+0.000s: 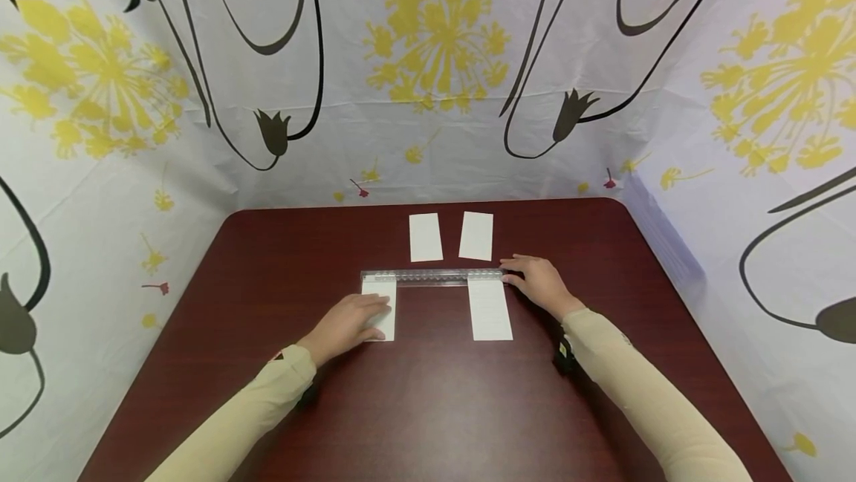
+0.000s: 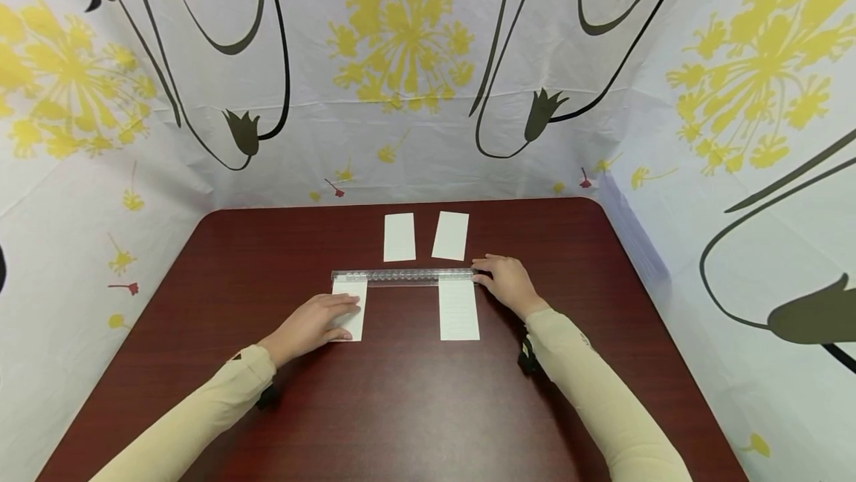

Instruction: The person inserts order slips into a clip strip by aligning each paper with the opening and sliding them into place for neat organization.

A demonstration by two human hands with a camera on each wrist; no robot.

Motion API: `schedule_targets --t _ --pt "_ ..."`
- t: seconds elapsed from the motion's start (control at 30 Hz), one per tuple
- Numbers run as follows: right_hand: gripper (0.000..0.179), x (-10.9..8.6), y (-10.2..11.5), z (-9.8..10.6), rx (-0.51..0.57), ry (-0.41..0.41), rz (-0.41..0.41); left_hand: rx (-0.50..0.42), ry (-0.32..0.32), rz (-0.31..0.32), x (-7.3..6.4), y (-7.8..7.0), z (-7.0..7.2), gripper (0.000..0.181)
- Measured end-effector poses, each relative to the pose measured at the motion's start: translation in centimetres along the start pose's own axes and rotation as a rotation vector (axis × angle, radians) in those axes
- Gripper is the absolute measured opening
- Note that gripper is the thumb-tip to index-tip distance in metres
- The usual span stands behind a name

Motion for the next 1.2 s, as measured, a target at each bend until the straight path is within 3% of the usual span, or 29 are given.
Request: schedule_targets --t 1.2 --pt "0.037 -0.08 0.32 0.21 0.007 0.005 -0.006 -0.017 0.02 0.015 0.67 -0.3 -0.22 0.05"
Point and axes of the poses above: each hand's wrist, its own x-axis towards the middle knuckle, its own z-axis out of the back of the hand, y = z × x, the point moved 2 cm from there along x, towards the middle knuckle, and after that the axes turned 15 degrees about y, right-handed, at the moved point
